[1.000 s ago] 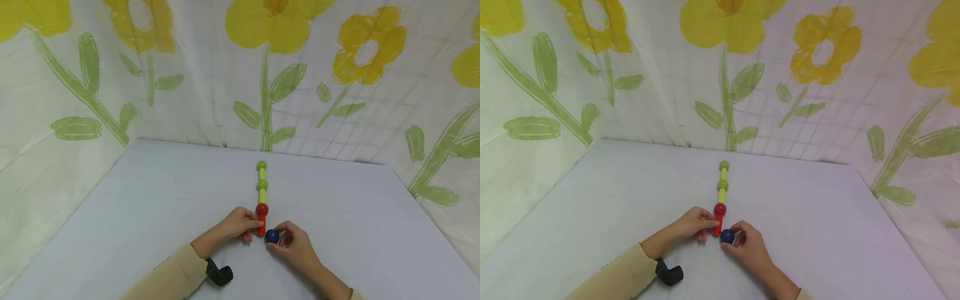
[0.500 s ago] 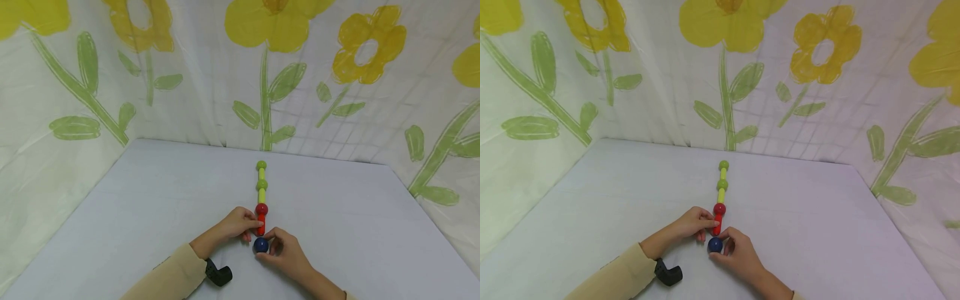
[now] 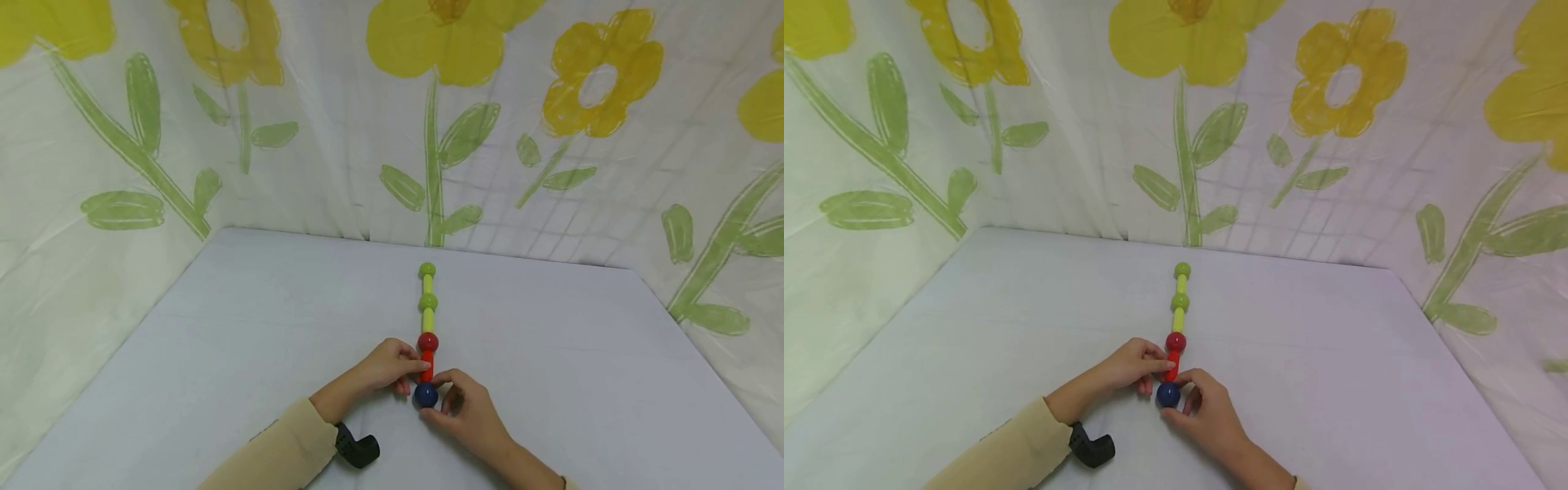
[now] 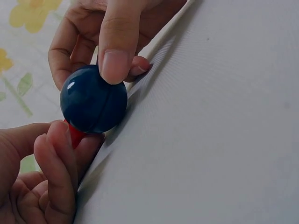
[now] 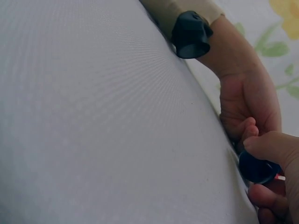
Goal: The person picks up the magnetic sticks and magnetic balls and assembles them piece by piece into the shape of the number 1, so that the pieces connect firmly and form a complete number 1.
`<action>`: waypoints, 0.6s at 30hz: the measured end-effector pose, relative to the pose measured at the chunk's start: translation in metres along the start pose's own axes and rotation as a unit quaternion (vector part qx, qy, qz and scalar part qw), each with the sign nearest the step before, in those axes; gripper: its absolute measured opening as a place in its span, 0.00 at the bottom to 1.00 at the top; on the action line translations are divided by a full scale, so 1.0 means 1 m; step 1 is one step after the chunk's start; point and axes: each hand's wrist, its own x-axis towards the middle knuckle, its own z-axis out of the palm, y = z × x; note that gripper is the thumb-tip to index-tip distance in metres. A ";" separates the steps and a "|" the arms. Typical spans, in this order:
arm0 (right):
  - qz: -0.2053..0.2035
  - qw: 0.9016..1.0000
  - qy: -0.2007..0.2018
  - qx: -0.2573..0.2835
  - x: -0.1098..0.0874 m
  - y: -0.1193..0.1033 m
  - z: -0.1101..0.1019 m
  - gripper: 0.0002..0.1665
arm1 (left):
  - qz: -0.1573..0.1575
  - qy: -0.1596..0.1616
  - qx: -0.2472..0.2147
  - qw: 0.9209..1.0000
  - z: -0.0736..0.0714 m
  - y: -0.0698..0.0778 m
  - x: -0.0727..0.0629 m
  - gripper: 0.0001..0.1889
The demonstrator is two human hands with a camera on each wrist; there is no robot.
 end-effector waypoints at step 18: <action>0.073 0.996 0.026 0.044 0.004 0.001 -0.001 0.23 | -0.010 -0.018 -0.004 1.000 -0.008 -0.003 0.001 0.12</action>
